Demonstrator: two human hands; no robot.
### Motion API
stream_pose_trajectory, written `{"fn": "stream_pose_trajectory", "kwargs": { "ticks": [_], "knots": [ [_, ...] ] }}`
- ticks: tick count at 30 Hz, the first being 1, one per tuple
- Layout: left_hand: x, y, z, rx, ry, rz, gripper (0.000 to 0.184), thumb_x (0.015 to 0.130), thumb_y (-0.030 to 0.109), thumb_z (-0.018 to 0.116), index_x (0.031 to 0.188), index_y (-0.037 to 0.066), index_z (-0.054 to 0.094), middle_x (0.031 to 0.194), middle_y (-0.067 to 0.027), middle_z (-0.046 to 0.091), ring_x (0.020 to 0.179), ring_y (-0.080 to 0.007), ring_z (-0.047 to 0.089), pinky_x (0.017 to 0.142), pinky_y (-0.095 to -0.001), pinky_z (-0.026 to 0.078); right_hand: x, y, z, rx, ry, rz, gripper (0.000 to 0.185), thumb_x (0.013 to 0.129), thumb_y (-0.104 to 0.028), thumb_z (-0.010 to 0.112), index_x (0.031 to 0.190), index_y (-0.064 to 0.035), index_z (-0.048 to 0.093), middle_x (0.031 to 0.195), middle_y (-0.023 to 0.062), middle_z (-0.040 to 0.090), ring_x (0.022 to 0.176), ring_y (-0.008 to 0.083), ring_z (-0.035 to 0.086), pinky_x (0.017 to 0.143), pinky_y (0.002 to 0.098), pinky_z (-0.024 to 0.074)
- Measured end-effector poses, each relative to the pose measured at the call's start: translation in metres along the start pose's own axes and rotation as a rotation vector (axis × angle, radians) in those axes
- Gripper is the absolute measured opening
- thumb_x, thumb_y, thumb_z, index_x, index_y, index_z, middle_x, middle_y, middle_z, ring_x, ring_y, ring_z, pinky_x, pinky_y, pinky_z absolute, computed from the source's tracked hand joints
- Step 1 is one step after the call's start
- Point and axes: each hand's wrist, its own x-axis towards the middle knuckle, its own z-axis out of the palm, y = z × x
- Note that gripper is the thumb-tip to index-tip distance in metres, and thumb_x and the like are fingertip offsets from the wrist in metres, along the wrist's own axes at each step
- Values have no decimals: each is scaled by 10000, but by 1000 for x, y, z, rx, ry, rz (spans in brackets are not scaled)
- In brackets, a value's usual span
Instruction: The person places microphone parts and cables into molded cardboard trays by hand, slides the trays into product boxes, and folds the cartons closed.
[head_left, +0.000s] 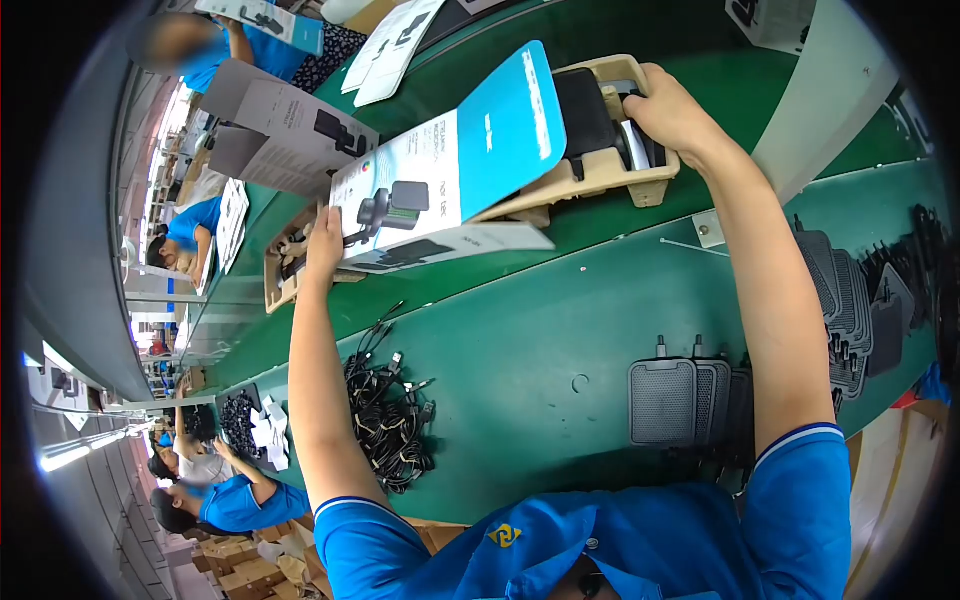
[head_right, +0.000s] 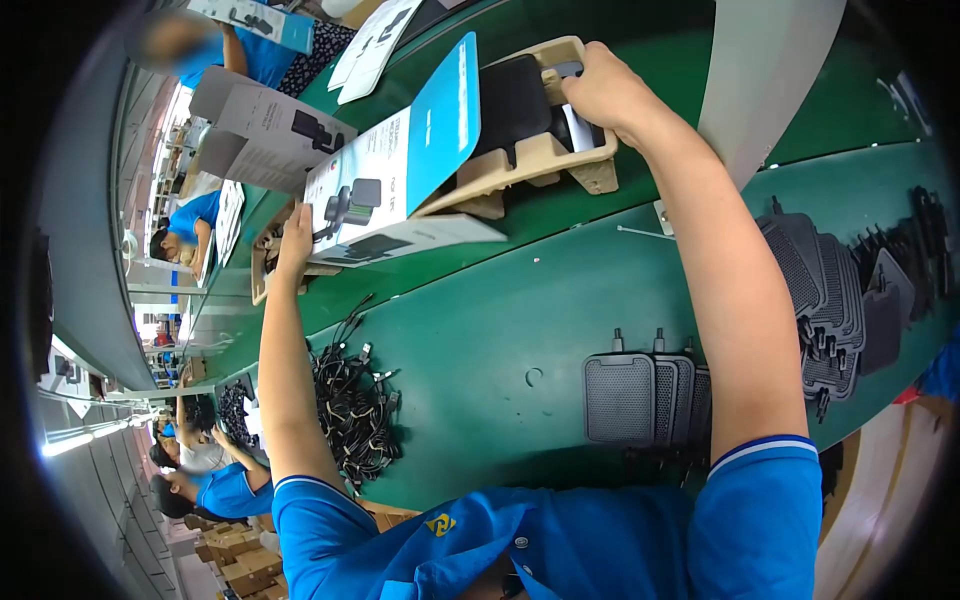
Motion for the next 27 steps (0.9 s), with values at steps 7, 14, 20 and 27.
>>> {"fn": "stream_pose_trajectory", "kwargs": {
  "ticks": [7,14,20,27],
  "knots": [
    [-5,32,3,164,73,13,470,956,410,312,1188,55,513,1108,-266,567,1044,-440,518,884,-451,408,3,22,7,-151,101,69,454,853,-178,507,1237,38,396,1156,257,562,1083,378,557,912,427,440],
    [-11,30,5,181,86,-5,453,953,417,313,1164,76,524,1075,-265,576,1016,-454,522,862,-468,410,-26,25,5,-103,174,144,462,854,-198,518,1238,19,383,1153,245,569,1084,388,550,932,434,428],
    [-17,44,6,184,116,49,453,958,418,307,1145,69,528,1064,-284,574,1013,-461,522,853,-473,417,-18,0,-7,-211,168,72,472,853,-190,509,1251,24,371,1149,240,575,1077,393,555,909,438,447],
    [-47,166,15,267,188,539,602,826,407,616,1222,-16,450,1207,-318,492,1111,-466,480,928,-488,393,-11,7,3,-296,142,183,483,827,-125,504,1246,52,342,1143,274,567,1090,397,551,922,443,437]
  ]
}}
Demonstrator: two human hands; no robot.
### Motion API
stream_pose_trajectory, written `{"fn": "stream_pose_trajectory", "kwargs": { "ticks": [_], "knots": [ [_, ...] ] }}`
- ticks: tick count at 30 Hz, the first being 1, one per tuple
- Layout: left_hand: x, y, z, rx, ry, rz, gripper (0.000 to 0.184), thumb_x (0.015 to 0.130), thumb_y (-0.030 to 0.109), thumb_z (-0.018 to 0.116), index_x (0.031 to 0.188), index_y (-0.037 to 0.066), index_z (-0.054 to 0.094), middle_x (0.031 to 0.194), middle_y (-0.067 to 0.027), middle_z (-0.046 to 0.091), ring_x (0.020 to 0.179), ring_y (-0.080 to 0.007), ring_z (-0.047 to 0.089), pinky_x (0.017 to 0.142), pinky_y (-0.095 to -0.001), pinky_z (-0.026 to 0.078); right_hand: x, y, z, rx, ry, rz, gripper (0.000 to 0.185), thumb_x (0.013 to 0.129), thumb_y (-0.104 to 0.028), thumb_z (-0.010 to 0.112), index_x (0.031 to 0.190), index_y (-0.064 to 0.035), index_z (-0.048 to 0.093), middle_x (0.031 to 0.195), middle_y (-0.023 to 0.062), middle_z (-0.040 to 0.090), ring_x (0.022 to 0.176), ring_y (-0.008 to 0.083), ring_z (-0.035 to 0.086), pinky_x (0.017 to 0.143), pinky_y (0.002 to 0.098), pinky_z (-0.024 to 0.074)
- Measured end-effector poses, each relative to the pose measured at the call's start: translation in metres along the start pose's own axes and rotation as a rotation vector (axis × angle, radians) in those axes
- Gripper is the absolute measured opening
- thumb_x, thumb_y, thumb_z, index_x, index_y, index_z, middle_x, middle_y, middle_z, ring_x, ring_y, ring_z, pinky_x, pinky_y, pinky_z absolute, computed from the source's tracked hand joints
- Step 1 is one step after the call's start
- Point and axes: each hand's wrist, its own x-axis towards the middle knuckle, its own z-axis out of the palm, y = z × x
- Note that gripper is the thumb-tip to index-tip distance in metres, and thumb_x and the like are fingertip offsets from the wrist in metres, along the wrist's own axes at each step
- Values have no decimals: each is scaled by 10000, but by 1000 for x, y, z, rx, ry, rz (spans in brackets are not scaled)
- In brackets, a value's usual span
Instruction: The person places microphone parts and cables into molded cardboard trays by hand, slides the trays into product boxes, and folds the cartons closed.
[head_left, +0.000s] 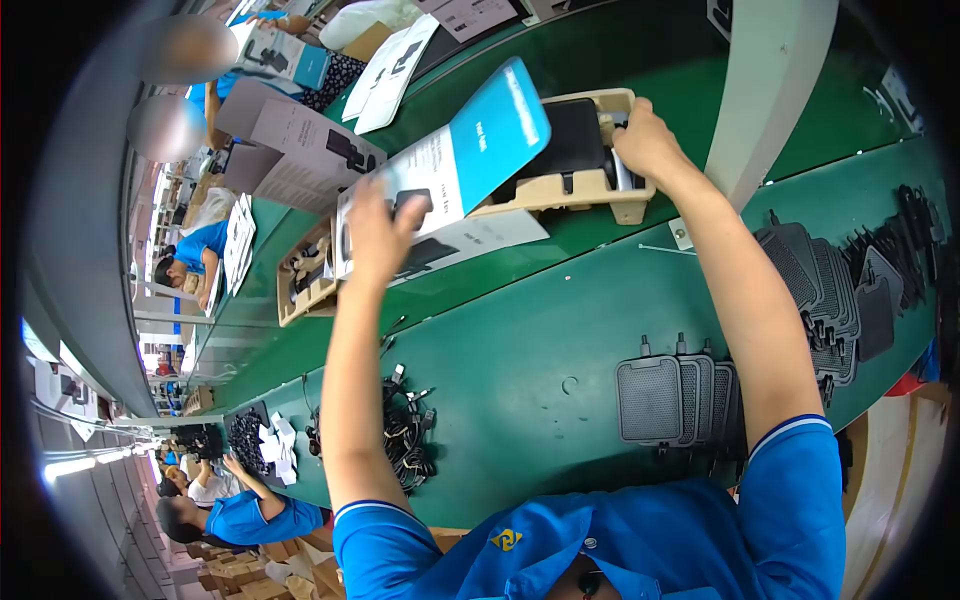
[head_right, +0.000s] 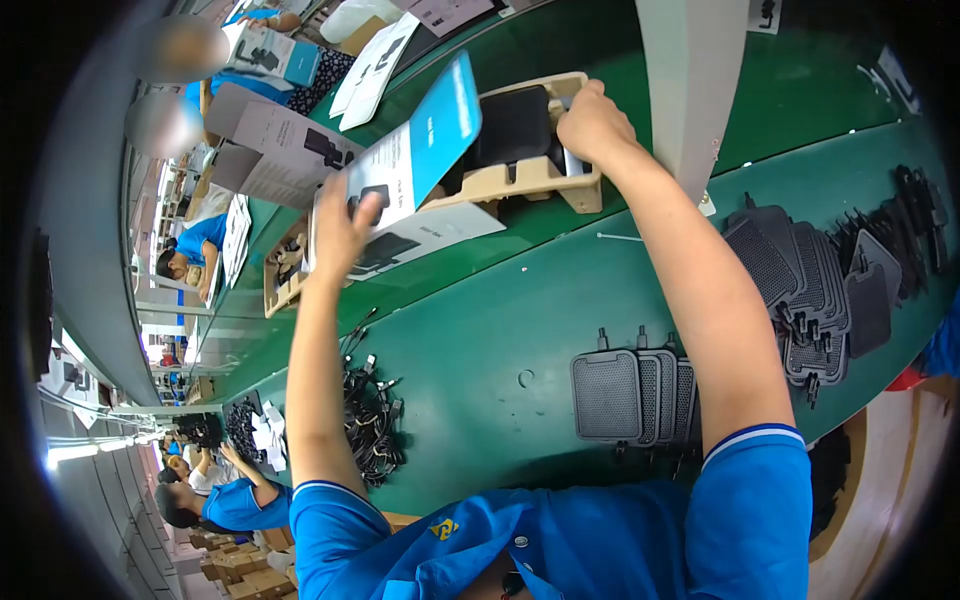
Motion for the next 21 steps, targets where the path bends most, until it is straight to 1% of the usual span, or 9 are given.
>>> {"fn": "stream_pose_trajectory", "kwargs": {
  "ticks": [1,3,6,10,13,14,15,18,21],
  "knots": [
    [5,27,2,-95,94,189,686,793,400,662,1280,-13,411,1230,-328,469,1145,-469,454,962,-478,374,-6,-3,-5,3,-22,18,490,819,-124,503,1243,59,337,1158,274,559,1093,398,548,927,443,432],
    [11,92,-12,-198,19,195,761,784,375,681,1347,-7,340,1273,-328,434,1192,-466,416,998,-468,338,-1,1,-4,23,-48,47,517,818,-153,521,1268,17,332,1170,260,557,1094,385,551,928,444,430],
    [27,115,9,-319,6,61,562,834,213,648,1301,-8,425,1302,-270,450,1219,-403,429,1000,-407,354,-5,9,-3,197,-33,-19,554,821,-176,537,1310,-41,316,1159,237,570,1086,380,555,926,447,426],
    [39,100,28,-496,-37,-188,565,891,313,573,1319,-9,394,1265,-255,487,1170,-366,479,967,-388,382,-1,22,18,841,18,-108,511,825,-67,571,1300,-66,382,1208,187,544,1128,324,521,930,378,401],
    [33,83,25,-868,101,-515,580,938,374,488,1324,-42,365,1226,-199,514,1099,-285,518,926,-356,411,-6,15,14,988,12,-29,414,814,-35,578,1213,-37,470,1168,168,564,1105,302,530,912,371,407],
    [33,85,16,-1122,143,-571,598,930,379,513,1318,-52,368,1239,-128,499,1077,-217,514,913,-328,423,-10,11,6,975,-47,-24,537,775,84,421,1304,-3,398,1191,161,524,1103,238,513,938,351,408],
    [29,92,6,-1270,161,-674,578,927,357,533,1316,-39,375,1259,-112,484,1086,-200,513,910,-318,428,-4,13,13,962,-19,-5,534,774,81,425,1302,-2,399,1177,155,534,1093,236,520,927,352,415],
    [30,90,-4,-1449,236,-662,453,940,216,531,1285,-49,405,1233,-118,508,1110,-235,523,950,-372,434,-8,7,8,957,-32,21,508,785,70,443,1287,1,407,1160,150,547,1075,237,530,919,350,420],
    [35,90,-5,-1463,212,-679,504,932,252,548,1318,-23,377,1270,-107,479,1116,-210,509,936,-349,433,-6,7,21,896,57,44,461,820,37,470,1275,-5,410,1149,154,552,1067,246,536,917,346,421]
  ]
}}
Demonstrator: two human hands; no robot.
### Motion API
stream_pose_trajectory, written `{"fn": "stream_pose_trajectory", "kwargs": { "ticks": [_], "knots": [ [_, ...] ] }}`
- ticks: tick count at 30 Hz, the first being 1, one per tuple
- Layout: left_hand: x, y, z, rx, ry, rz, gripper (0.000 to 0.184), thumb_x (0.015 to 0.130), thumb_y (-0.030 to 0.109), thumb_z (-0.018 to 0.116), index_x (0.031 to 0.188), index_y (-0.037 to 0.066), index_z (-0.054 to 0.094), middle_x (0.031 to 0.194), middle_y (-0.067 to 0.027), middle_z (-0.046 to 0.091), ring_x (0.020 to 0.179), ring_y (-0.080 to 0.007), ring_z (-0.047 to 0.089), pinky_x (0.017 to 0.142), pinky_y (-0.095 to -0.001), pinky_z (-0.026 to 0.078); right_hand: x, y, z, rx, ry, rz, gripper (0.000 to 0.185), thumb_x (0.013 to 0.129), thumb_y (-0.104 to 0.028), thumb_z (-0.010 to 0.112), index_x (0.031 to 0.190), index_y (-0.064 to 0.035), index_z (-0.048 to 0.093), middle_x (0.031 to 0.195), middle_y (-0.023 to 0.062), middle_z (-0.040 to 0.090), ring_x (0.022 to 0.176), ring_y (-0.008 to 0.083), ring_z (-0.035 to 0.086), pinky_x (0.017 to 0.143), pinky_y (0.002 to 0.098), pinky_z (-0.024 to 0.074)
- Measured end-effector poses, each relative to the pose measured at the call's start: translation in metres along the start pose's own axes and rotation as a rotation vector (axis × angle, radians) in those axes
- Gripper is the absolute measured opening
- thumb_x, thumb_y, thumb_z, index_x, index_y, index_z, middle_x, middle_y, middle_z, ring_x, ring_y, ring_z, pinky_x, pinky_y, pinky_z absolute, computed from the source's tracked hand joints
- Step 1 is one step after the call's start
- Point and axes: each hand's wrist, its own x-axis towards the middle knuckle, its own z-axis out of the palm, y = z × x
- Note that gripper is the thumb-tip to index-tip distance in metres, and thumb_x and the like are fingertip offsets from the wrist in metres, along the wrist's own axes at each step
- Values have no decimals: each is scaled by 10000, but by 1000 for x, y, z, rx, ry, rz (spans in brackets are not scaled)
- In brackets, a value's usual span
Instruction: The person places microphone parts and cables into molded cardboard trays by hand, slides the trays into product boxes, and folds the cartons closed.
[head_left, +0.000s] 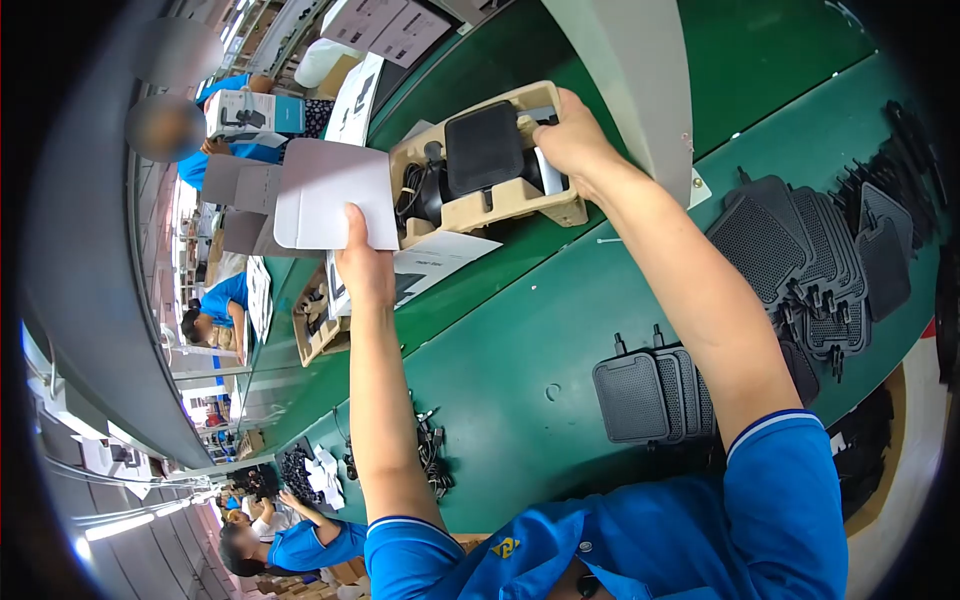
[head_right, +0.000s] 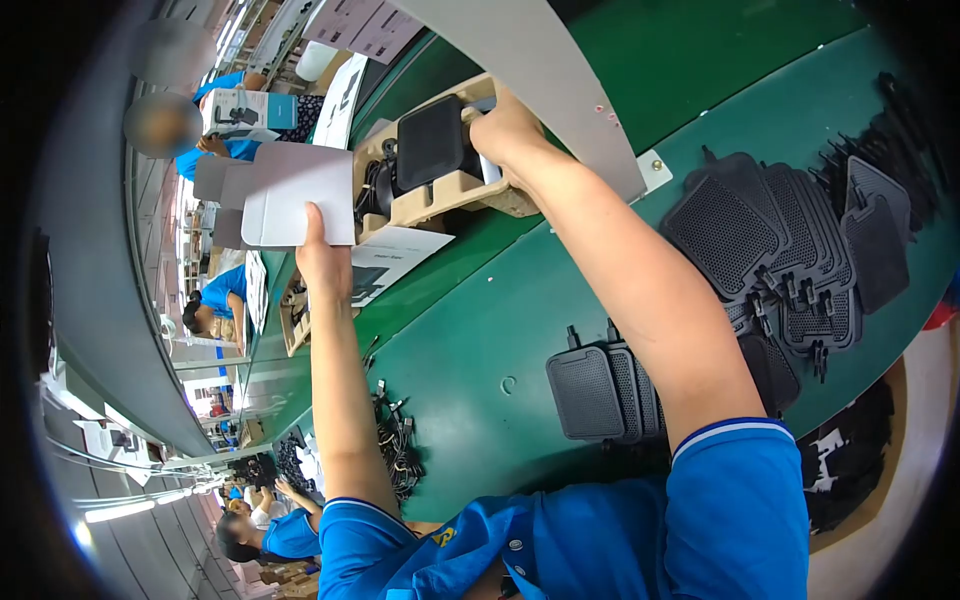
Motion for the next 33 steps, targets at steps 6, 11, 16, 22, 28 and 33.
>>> {"fn": "stream_pose_trajectory", "kwargs": {
  "ticks": [6,11,16,22,28,33],
  "knots": [
    [10,-15,14,9,-27,5,523,933,258,544,1343,-2,349,1313,-100,443,1168,-220,470,978,-351,398,-16,-6,1,-358,-57,23,658,851,-48,486,1415,-37,148,1219,261,505,1121,367,523,934,397,424],
    [10,-17,14,10,-39,4,530,936,266,538,1359,26,328,1310,-95,439,1159,-219,473,969,-351,402,-13,-10,-6,-551,-132,-4,699,828,-39,509,1406,6,118,1187,281,508,1092,381,534,926,414,428],
    [0,-15,18,45,-31,-15,525,937,281,534,1344,15,335,1284,-96,450,1115,-207,494,934,-332,423,-9,-11,-20,-709,-203,-88,707,830,-43,518,1403,20,109,1178,286,500,1076,392,532,920,418,435],
    [-8,-27,23,15,26,74,525,946,268,513,1349,-5,319,1300,-110,438,1141,-205,478,951,-322,406,-20,-17,-23,-758,-174,-148,725,816,-35,537,1399,33,112,1165,293,491,1064,404,530,920,415,438],
    [-13,-26,21,35,40,61,582,937,295,528,1361,-18,280,1315,-119,421,1147,-209,472,952,-328,406,-22,-17,-23,-820,-141,-168,728,793,-6,519,1397,47,116,1155,302,507,1056,401,542,913,411,440],
    [-10,-27,14,200,-14,32,622,934,349,526,1371,-16,275,1327,-140,409,1163,-206,463,958,-342,393,-12,-34,-20,-770,-217,22,722,784,-15,532,1389,46,143,1070,278,568,1002,398,573,883,423,457]
  ]
}}
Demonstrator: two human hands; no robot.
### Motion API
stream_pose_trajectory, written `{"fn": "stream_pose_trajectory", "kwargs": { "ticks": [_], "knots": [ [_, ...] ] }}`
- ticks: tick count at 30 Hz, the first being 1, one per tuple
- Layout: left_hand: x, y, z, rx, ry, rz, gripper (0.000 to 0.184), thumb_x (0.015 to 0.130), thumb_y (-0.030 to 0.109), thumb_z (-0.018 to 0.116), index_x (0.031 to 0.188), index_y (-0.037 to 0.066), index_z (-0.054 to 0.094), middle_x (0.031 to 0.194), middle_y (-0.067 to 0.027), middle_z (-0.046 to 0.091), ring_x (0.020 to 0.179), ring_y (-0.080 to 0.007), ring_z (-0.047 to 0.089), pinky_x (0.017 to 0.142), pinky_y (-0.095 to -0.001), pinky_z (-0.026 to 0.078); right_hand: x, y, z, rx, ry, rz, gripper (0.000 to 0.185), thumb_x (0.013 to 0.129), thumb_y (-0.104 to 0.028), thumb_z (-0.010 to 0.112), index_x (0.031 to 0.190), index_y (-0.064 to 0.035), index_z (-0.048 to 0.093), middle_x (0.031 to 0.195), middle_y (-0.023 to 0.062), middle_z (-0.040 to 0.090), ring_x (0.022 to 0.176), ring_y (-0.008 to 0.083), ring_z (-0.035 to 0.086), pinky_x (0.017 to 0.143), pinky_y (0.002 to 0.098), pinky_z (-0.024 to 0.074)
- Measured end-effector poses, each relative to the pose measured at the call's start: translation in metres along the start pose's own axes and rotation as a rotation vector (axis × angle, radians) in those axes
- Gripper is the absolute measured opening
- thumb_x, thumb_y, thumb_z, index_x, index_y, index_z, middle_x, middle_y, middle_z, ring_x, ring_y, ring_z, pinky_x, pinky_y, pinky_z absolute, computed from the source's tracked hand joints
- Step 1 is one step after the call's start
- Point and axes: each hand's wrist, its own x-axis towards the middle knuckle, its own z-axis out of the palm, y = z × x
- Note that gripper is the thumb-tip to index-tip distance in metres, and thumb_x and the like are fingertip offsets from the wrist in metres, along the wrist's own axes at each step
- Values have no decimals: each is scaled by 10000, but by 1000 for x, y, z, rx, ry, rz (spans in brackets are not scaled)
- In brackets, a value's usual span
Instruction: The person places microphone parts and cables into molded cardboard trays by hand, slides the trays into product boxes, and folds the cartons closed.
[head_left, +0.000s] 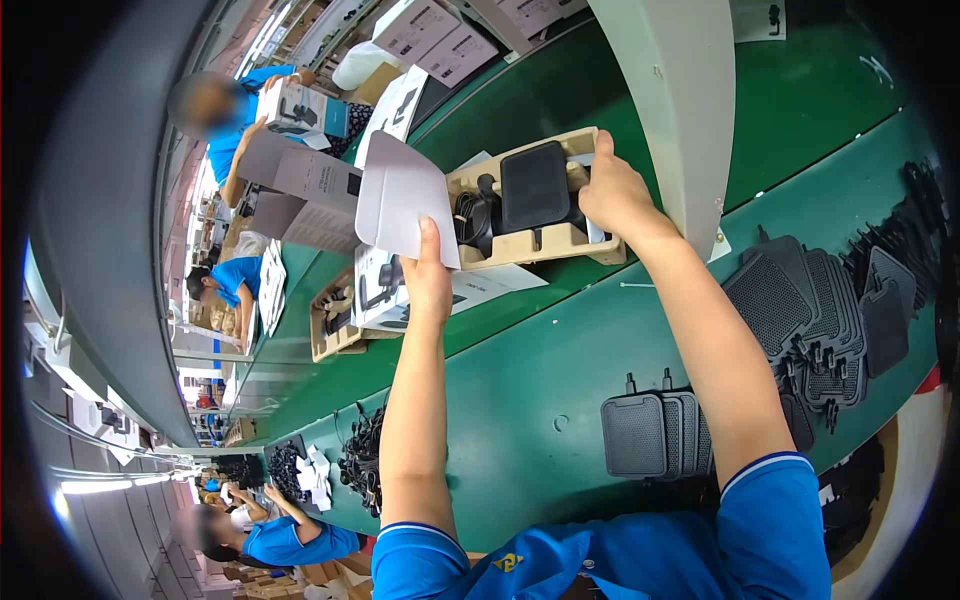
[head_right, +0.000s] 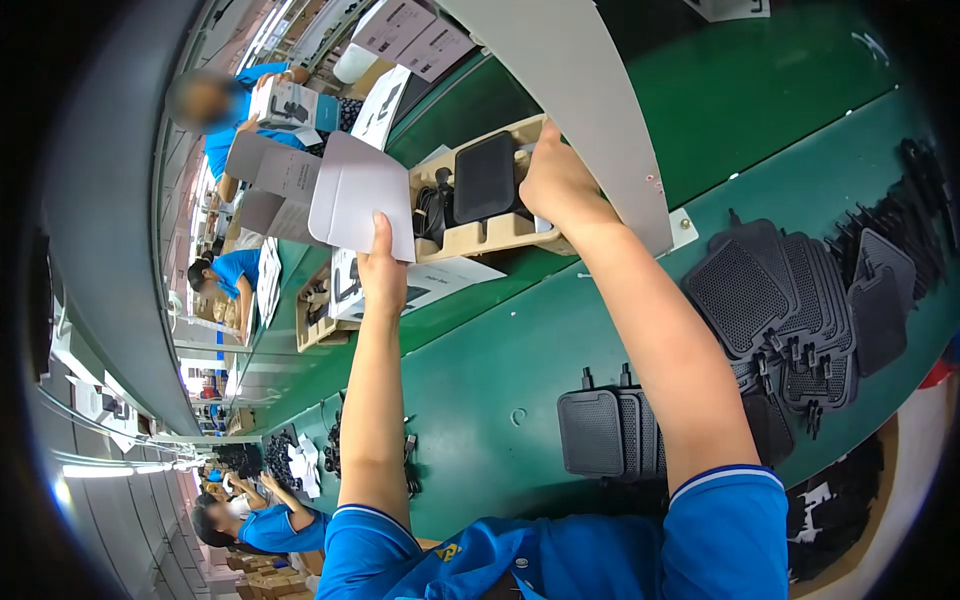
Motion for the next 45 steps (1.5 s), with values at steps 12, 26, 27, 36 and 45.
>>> {"fn": "stream_pose_trajectory", "kwargs": {
  "ticks": [12,26,27,36,45],
  "knots": [
    [-3,-4,9,23,99,93,610,934,343,512,1337,-75,322,1339,-175,411,1204,-238,427,1003,-327,333,-30,-4,-3,-157,213,-101,716,789,-27,556,1384,51,167,1041,262,588,970,387,595,872,422,480],
    [1,19,14,419,-286,35,706,861,400,608,1374,-3,337,1352,-194,412,1244,-267,402,1024,-338,315,33,-8,4,-97,146,85,567,786,-72,498,1329,-106,337,1166,194,583,1088,354,564,910,431,446],
    [2,28,11,533,-392,15,729,846,402,626,1390,21,327,1373,-198,393,1266,-276,383,1039,-343,302,34,-7,4,-77,149,100,563,789,-79,506,1326,-104,339,1167,195,583,1090,355,563,911,433,446],
    [124,-3,-162,1317,44,379,530,867,387,532,1279,60,470,1196,-217,549,1090,-395,530,924,-427,420,32,-9,0,-29,114,128,547,818,-139,545,1318,-63,337,1196,203,566,1136,353,535,944,419,436],
    [97,10,-168,1438,105,35,571,877,514,406,1264,107,509,1126,-238,588,1068,-418,540,917,-453,419,40,8,7,81,213,-5,538,785,-103,526,1305,-100,387,1203,195,564,1120,366,539,945,428,427]
  ]
}}
